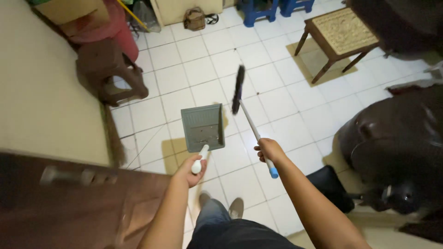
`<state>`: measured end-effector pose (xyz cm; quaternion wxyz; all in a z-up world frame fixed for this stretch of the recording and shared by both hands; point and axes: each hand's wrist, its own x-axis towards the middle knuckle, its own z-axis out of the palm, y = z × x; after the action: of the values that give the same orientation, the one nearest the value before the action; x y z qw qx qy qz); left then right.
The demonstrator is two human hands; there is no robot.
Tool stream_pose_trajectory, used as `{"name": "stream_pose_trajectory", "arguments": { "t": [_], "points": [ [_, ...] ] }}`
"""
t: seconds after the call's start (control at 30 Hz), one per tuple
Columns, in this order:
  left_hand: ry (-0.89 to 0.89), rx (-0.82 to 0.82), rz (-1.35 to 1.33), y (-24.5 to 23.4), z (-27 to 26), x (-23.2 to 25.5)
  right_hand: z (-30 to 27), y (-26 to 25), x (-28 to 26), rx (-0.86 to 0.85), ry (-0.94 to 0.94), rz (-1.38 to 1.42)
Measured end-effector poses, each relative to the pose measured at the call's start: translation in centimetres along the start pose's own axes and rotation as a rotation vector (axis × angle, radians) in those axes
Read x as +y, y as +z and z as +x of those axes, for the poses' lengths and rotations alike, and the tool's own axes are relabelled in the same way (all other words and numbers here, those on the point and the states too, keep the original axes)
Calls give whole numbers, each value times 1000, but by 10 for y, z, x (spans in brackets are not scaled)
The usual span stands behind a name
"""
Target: The person ties a trash bag, wipes a white bucket with a cloth, and sweeps the floor using a broom and dustpan.
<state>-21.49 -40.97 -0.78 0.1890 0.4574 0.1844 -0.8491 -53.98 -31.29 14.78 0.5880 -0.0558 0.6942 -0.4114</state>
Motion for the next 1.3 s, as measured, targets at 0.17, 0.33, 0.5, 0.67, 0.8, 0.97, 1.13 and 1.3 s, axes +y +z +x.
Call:
{"name": "stream_pose_trajectory", "arguments": {
  "t": [0.17, 0.33, 0.5, 0.67, 0.8, 0.97, 1.13, 1.3],
  "points": [
    [80, 61, 104, 82, 59, 78, 83, -21, -42, 29, 64, -282],
    [192, 63, 288, 141, 146, 164, 229, -11, -110, 38, -14, -324],
    [161, 165, 355, 254, 182, 272, 309, 38, -238, 103, 37, -310],
    [118, 142, 249, 353, 212, 350, 385, 31, -342, 51, -20, -393],
    [94, 210, 216, 403, 261, 414, 467, 31, -408, 45, -1, -437],
    [137, 80, 410, 441, 385, 476, 615, 39, -498, 124, -142, -654],
    [176, 321, 185, 558, 457, 511, 798, 68, -662, 134, -239, -983],
    [91, 431, 81, 724, 426, 560, 1038, 54, -763, 100, -582, -1312]
  ]
}}
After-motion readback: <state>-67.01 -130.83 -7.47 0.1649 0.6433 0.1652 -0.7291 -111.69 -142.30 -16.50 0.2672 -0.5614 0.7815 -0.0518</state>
